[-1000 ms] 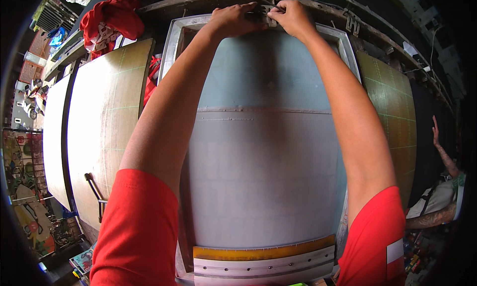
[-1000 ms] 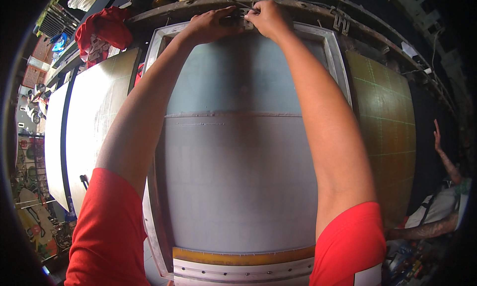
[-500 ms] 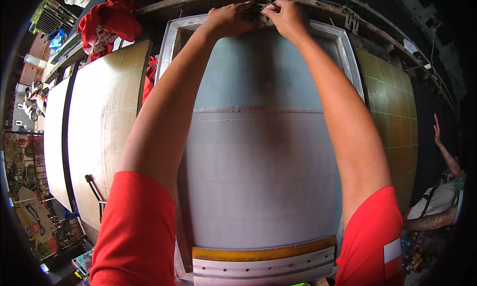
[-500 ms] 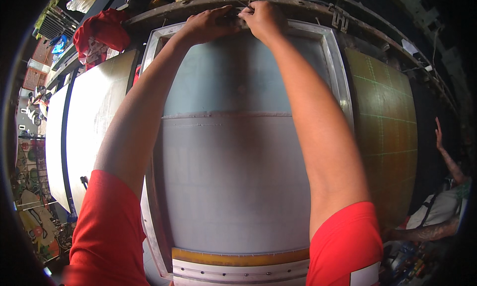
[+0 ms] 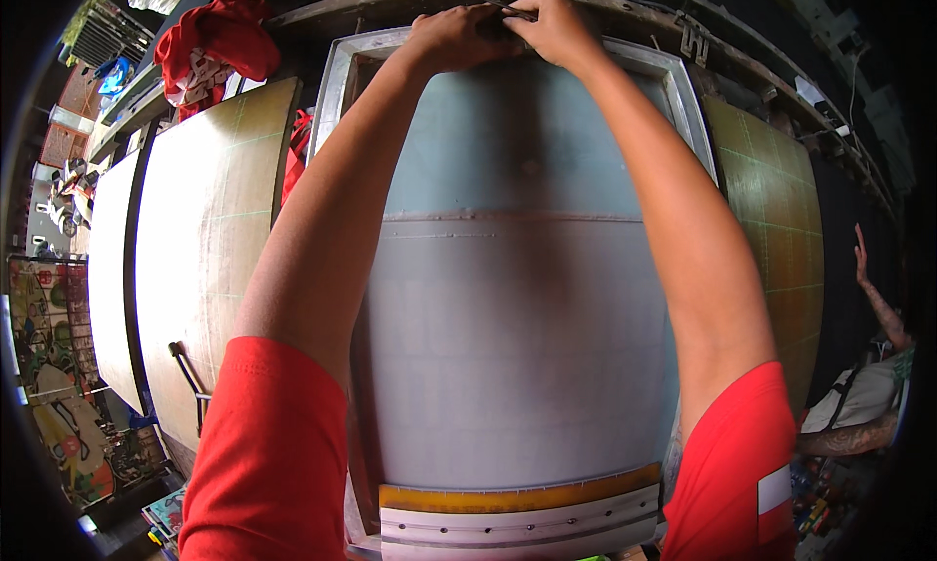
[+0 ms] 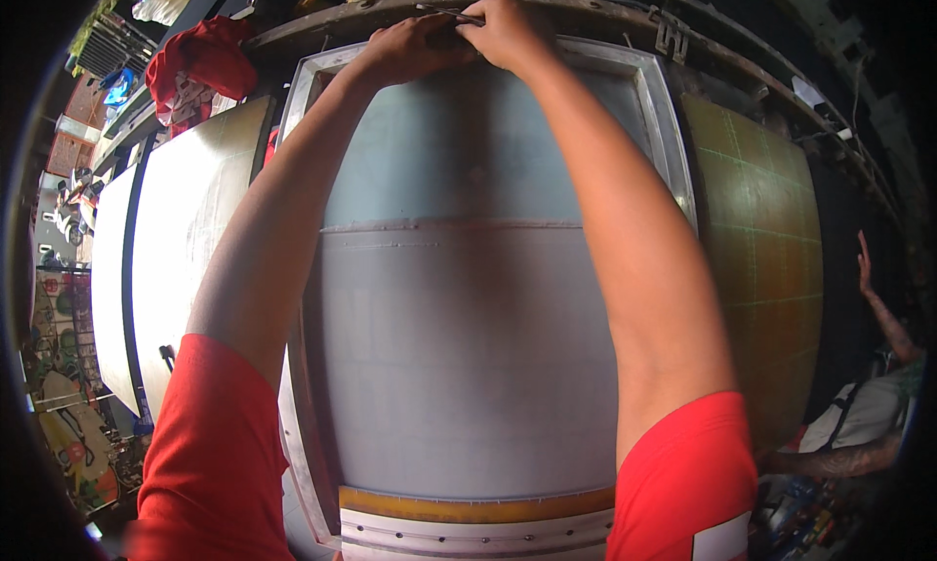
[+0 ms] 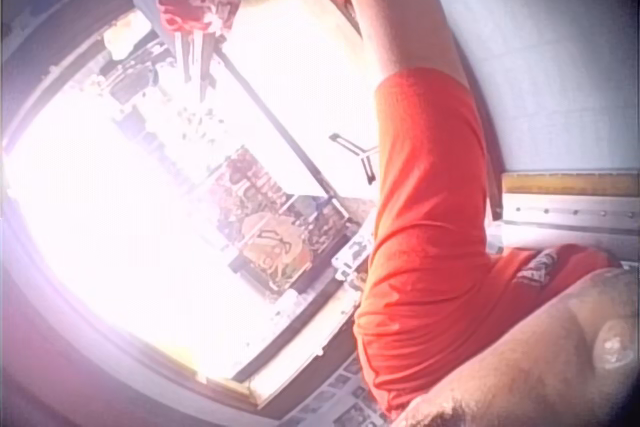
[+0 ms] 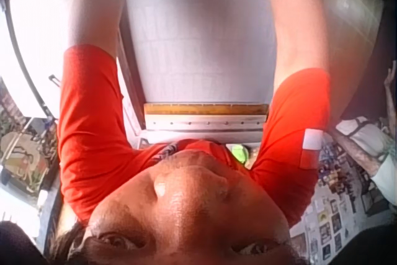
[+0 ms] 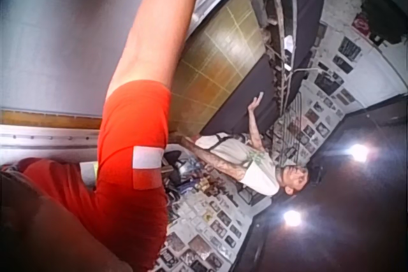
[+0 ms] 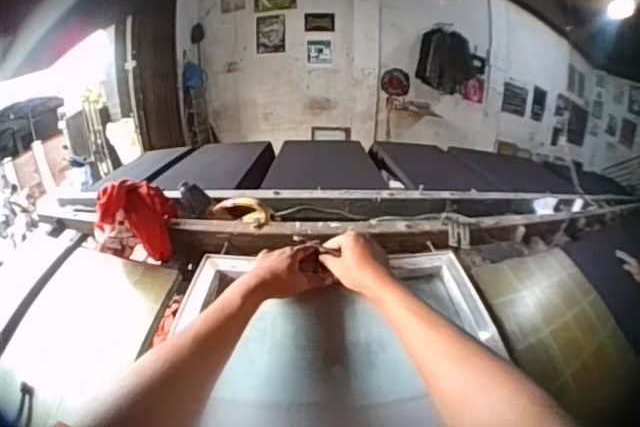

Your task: The person uses a T-handle wrench to tighten bolts on the top edge of a large rectangular screen frame. They then lift the frame, flip it over to reveal a printed design, and carry it across the room to place it on a shelf.

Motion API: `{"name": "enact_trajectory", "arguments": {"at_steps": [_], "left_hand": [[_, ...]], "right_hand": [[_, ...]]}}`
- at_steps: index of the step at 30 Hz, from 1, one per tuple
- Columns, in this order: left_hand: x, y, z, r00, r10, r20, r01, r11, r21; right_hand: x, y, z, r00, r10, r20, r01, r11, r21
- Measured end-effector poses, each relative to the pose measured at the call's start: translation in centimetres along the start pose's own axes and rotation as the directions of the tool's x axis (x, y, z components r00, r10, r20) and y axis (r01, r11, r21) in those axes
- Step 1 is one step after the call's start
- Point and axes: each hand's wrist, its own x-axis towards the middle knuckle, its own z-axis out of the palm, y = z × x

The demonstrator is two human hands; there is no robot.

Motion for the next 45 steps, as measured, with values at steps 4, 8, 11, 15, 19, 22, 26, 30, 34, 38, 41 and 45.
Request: {"name": "enact_trajectory", "arguments": {"at_steps": [4,8,11,15,19,22,26,30,34,38,41,45], "left_hand": [[-0.2,0.0,-0.4,0.999,-0.003,0.048,0.003,1.0,0.005],[0.1,-0.2,0.1,0.999,0.024,-0.024,-0.024,1.0,0.004],[0.0,-0.4,0.2,0.999,0.035,-0.026,-0.036,0.999,-0.037],[0.2,-0.5,0.4,1.0,0.022,-0.018,-0.023,0.999,-0.043],[-0.1,-0.2,0.4,0.999,0.02,-0.032,-0.02,1.0,0.004],[-0.2,0.2,-0.8,0.998,-0.007,0.06,0.008,1.0,-0.013],[-0.1,1.5,-1.2,0.999,-0.003,0.044,0.005,0.999,-0.04],[0.0,0.3,-0.1,0.999,-0.036,0.01,0.036,0.999,-0.02],[0.0,-0.2,0.0,0.999,-0.031,0.011,0.031,1.0,0.001],[0.2,-0.2,0.1,0.999,-0.037,0.026,0.037,0.999,-0.002],[0.1,-0.4,0.3,0.998,-0.039,-0.045,0.038,0.999,-0.009],[0.3,-0.5,0.6,0.998,0.003,-0.062,-0.003,1.0,0.003]], "right_hand": [[-0.4,-2.7,-0.2,0.99,0.12,0.068,-0.115,0.991,-0.064],[-0.3,-2.7,0.0,0.997,0.082,-0.003,-0.082,0.992,-0.1],[-0.3,-2.9,-0.2,0.995,0.1,0.015,-0.098,0.988,-0.122],[-0.1,-3.1,-0.4,0.995,0.099,0.022,-0.094,0.982,-0.166],[-0.1,-3.2,-0.6,0.993,0.093,0.072,-0.077,0.978,-0.196],[0.1,-3.5,-1.0,0.992,0.1,0.081,-0.084,0.98,-0.179],[0.1,0.4,-1.0,0.98,0.087,-0.178,-0.079,0.995,0.053],[-0.5,3.8,-4.4,0.92,0.19,-0.343,-0.12,0.969,0.215],[-2.6,4.1,-7.1,0.974,0.096,-0.204,-0.074,0.991,0.112],[-3.8,3.9,-8.2,1.0,-0.03,-0.007,0.029,0.996,-0.081],[-3.9,2.1,-8.1,0.995,-0.075,0.066,0.082,0.99,-0.114],[-3.2,1.2,-7.3,0.989,-0.108,0.098,0.118,0.988,-0.102]]}}
